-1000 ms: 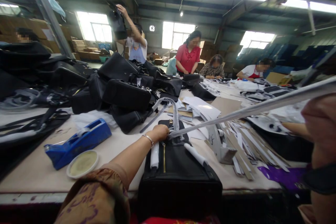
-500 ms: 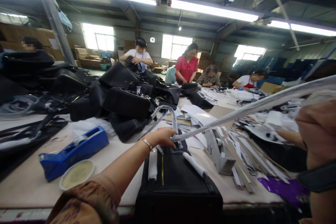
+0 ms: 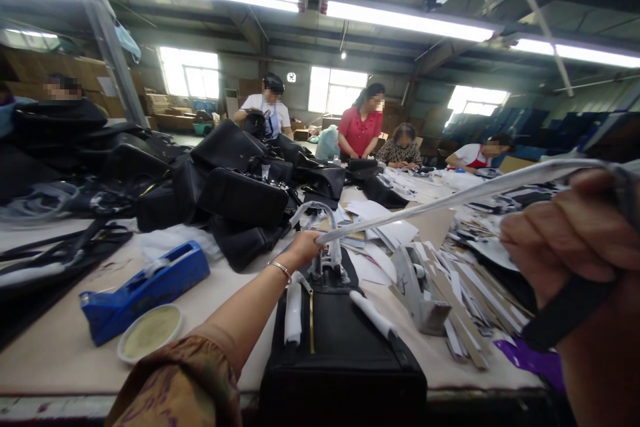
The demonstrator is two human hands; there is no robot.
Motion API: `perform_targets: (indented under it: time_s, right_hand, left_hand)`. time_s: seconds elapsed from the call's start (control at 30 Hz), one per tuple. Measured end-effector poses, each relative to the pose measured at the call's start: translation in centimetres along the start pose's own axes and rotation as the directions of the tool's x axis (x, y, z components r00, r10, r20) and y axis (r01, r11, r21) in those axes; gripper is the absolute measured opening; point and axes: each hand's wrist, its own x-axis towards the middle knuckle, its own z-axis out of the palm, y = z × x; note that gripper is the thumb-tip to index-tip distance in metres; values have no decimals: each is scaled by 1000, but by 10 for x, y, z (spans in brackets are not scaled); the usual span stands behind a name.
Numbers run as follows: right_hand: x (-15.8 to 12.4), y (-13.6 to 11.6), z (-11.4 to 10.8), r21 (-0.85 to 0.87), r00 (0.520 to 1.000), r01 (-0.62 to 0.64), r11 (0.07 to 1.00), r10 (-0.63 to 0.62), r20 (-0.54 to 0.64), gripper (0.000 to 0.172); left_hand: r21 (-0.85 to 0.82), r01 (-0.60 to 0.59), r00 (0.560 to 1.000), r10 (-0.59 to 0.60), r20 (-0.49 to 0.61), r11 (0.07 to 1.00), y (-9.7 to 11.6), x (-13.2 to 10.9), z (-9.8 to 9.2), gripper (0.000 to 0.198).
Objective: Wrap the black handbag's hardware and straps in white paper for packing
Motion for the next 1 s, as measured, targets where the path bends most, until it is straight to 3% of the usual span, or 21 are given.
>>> perform_targets:
  time_s: [0.1,0.2,0.43,0.53,0.63,0.8,0.9,1.0]
  right_hand:
    - [-3,0,19,198,998,-19,980,7,63,35]
    - [-1,10,24,290,991,-49,956,10,135,29]
    - [6,51,50,242,968,-134,961,75,237,23]
    - [18,93,75,177,928,-196,964,125,351,30]
    - [33,153,106,69,880,-228,971,175,442,38]
    - [40,256,150,-239,820,-210,948,304,485,42]
    - [29,287,157,-369,793,-150,917,335,509,38]
    - [18,290,144,-482,776,-55,875,341,530,23]
  left_hand:
    - [-16,120,993,-120,-9,993,-12,1,11,24]
    - [-41,222,975,-222,17,974,-22,2,22,24]
    - [-143,368,926,-376,-36,919,-30,4,34,24]
    - [-251,360,912,-395,-107,899,-26,2,32,27]
    - [-419,303,909,-391,-142,856,-17,-2,27,29]
    - [-730,269,924,-382,11,628,-7,-17,21,47]
    - [-822,297,919,-380,106,487,-6,-25,25,56]
    - [-838,351,897,-407,173,418,-9,-27,31,48]
